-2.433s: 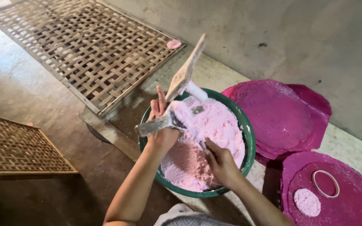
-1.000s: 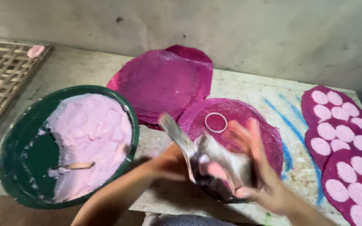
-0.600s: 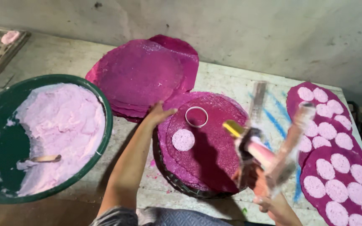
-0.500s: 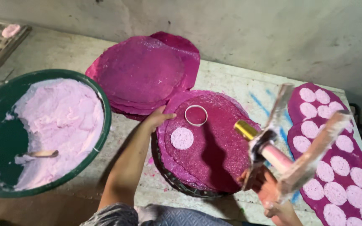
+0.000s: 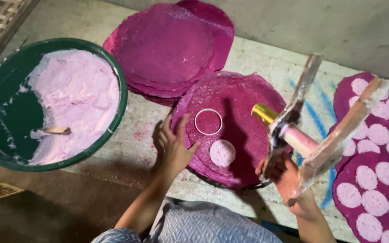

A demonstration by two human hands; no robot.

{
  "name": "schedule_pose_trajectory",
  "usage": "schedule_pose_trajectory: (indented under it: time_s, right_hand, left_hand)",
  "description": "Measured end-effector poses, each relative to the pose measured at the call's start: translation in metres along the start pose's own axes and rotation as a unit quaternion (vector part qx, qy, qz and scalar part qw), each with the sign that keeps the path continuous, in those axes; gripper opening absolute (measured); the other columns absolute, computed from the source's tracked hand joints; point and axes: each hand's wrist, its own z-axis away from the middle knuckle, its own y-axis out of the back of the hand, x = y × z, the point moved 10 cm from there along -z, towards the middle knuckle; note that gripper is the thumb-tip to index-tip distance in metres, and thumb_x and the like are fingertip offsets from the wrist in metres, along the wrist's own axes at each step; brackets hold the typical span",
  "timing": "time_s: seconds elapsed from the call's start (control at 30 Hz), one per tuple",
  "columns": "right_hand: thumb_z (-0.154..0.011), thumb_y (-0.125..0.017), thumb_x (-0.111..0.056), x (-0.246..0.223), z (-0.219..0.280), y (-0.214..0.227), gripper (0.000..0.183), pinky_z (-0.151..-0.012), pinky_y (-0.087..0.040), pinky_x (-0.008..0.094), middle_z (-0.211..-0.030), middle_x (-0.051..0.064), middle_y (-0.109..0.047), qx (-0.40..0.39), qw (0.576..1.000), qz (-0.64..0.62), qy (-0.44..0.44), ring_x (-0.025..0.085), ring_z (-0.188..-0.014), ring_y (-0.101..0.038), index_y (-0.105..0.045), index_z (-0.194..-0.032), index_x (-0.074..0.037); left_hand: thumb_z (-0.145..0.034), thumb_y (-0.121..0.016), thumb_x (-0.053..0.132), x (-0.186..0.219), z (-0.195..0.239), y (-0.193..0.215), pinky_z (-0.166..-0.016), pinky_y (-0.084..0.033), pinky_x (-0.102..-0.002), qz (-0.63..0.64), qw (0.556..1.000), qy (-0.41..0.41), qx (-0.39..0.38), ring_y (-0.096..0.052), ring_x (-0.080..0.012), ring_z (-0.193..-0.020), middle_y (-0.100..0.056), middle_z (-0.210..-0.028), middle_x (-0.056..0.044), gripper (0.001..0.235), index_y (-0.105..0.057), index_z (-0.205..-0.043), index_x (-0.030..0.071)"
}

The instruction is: The person prepares pink food disks by scooping pink paste from a basin using a spatula, filling a circular mold, and then pressing the mold to release the shaped disks onto purple circular sheets.

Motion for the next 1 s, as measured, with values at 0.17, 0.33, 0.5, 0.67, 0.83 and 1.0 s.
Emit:
schedule_pose_trajectory:
  time_s: [0.17,0.33,0.5,0.67,0.83,1.0]
  right_hand:
    - [-0.076,-0.079,-0.067,-0.017,-0.003,-0.025,0.11,-0.102,-0.046,0.045,-0.128,0.02,-0.058,0.012,0.999,0.052,-0.003,0.031,-0.119,-0.057,-0.035,-0.152,-0.001]
    - [-0.077,-0.078,-0.067,-0.016,0.002,-0.031,0.109,-0.103,-0.045,0.045,-0.128,0.019,-0.057,0.044,0.998,0.044,-0.009,0.031,-0.119,-0.057,-0.037,-0.153,0.0]
    - [-0.069,-0.081,-0.071,0.002,0.005,-0.026,0.113,-0.103,-0.046,0.045,-0.126,0.017,-0.057,0.072,0.995,0.05,-0.05,0.029,-0.119,-0.059,-0.04,-0.145,0.001]
    - [-0.059,-0.084,-0.078,0.012,-0.005,-0.035,0.121,-0.096,-0.05,0.043,-0.122,0.014,-0.059,0.047,0.99,0.11,-0.078,0.026,-0.114,-0.061,-0.041,-0.141,0.001]
    - [-0.073,-0.072,-0.084,0.019,-0.013,-0.061,0.112,-0.093,-0.052,0.043,-0.121,0.016,-0.062,-0.079,0.986,0.045,-0.139,0.026,-0.11,-0.062,-0.047,-0.135,0.006]
    - [-0.087,-0.048,-0.084,0.047,0.007,-0.071,0.103,-0.101,-0.048,0.04,-0.126,0.015,-0.063,-0.175,0.925,-0.087,-0.326,0.024,-0.116,-0.062,-0.05,-0.142,0.003]
  left_hand:
    - [-0.075,-0.081,0.016,0.037,-0.006,-0.021,-0.116,-0.018,-0.063,-0.078,0.982,-0.139,-0.104,-0.029,-0.04,-0.144,-0.04,-0.153,-0.011,0.033,-0.075,-0.107,0.021]
    - [-0.078,-0.078,0.015,0.039,0.008,-0.019,-0.114,-0.021,-0.062,-0.003,0.98,-0.181,-0.077,-0.037,-0.0361,-0.139,-0.05,-0.145,-0.009,0.024,-0.077,-0.103,0.016]
    - [-0.084,-0.076,0.019,0.032,0.019,-0.025,-0.115,-0.023,-0.06,0.008,0.978,-0.191,-0.087,-0.039,-0.034,-0.138,-0.053,-0.142,-0.007,0.022,-0.077,-0.106,0.017]
    - [-0.087,-0.073,0.034,0.033,0.018,-0.027,-0.114,-0.019,-0.063,-0.036,0.97,-0.195,-0.142,-0.036,-0.0314,-0.141,-0.053,-0.143,-0.006,0.027,-0.073,-0.11,0.02]
    - [-0.095,-0.057,0.055,0.025,-0.044,-0.023,-0.124,-0.014,-0.057,0.351,0.914,-0.002,-0.203,-0.036,-0.0246,-0.151,-0.046,-0.162,-0.01,0.078,-0.041,-0.158,0.012]
    - [-0.106,-0.062,0.052,0.092,-0.066,0.017,-0.125,-0.029,-0.05,0.894,0.24,0.001,-0.378,-0.042,-0.0338,-0.142,-0.043,-0.151,-0.022,0.072,-0.038,-0.158,0.008]
